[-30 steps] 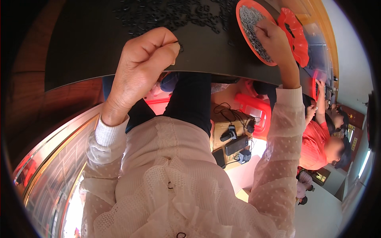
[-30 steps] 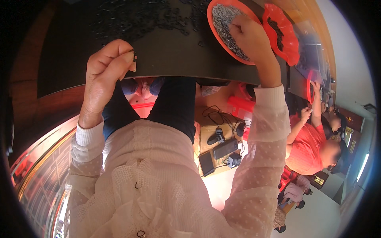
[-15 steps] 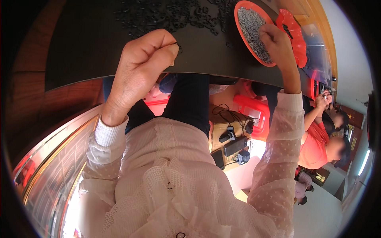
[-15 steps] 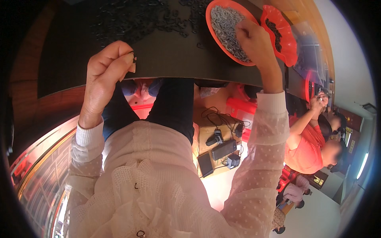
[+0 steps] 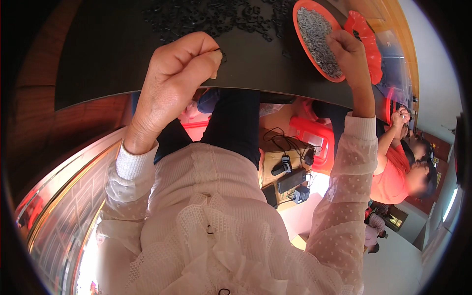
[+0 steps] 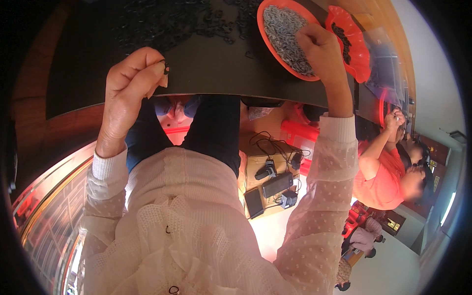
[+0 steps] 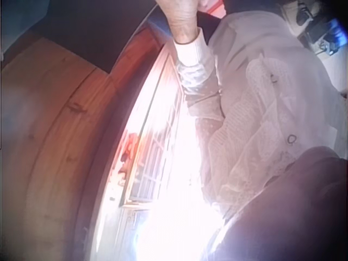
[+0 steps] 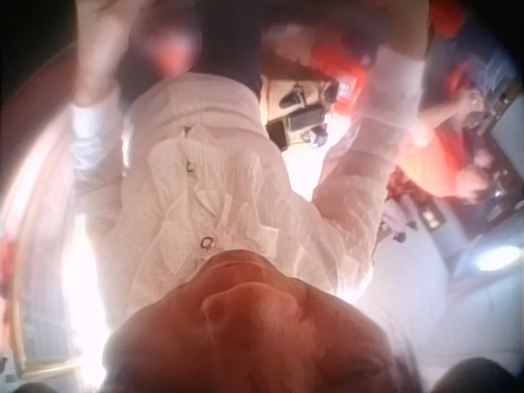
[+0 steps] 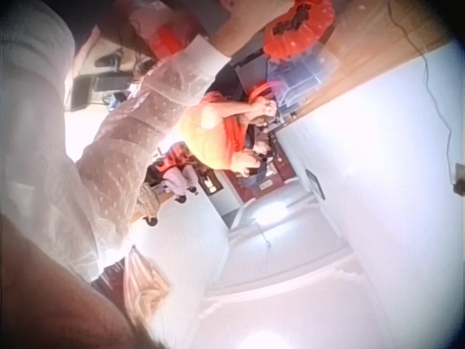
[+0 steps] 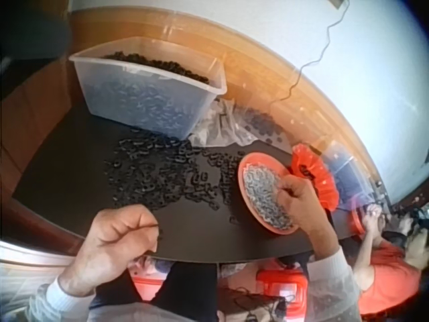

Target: The person repeatedly picks up small screws from a red tray and black plastic parts from a table, then inserts the screws into the parts by hand. The assembled units are placed back onto the table. The process is repetitive and continues throughout the clip.

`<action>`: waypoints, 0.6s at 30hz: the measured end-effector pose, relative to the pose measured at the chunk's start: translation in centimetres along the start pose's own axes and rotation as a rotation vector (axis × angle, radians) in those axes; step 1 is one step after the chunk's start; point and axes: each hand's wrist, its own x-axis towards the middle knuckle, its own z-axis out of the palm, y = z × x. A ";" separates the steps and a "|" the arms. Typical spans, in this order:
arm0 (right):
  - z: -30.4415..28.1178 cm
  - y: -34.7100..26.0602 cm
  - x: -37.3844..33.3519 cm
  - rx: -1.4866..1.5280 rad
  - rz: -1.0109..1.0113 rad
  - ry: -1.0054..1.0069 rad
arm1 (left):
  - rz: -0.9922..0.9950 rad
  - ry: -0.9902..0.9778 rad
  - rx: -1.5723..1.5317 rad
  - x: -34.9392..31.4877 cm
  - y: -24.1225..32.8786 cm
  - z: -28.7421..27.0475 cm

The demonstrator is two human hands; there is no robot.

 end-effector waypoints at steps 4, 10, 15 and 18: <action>-0.1 -0.8 -0.5 0.028 0.004 0.035 | 0.012 0.008 0.008 -0.4 0.0 0.0; -0.4 -1.2 -0.2 -0.002 0.081 0.025 | 0.026 0.004 0.005 -0.5 0.2 -0.2; -0.5 -1.1 -0.2 -0.080 0.095 0.004 | 0.007 -0.003 -0.006 -0.5 0.4 -0.3; -0.4 -0.8 -0.3 -0.124 -0.018 0.032 | 0.000 0.003 -0.007 -0.5 0.3 -0.3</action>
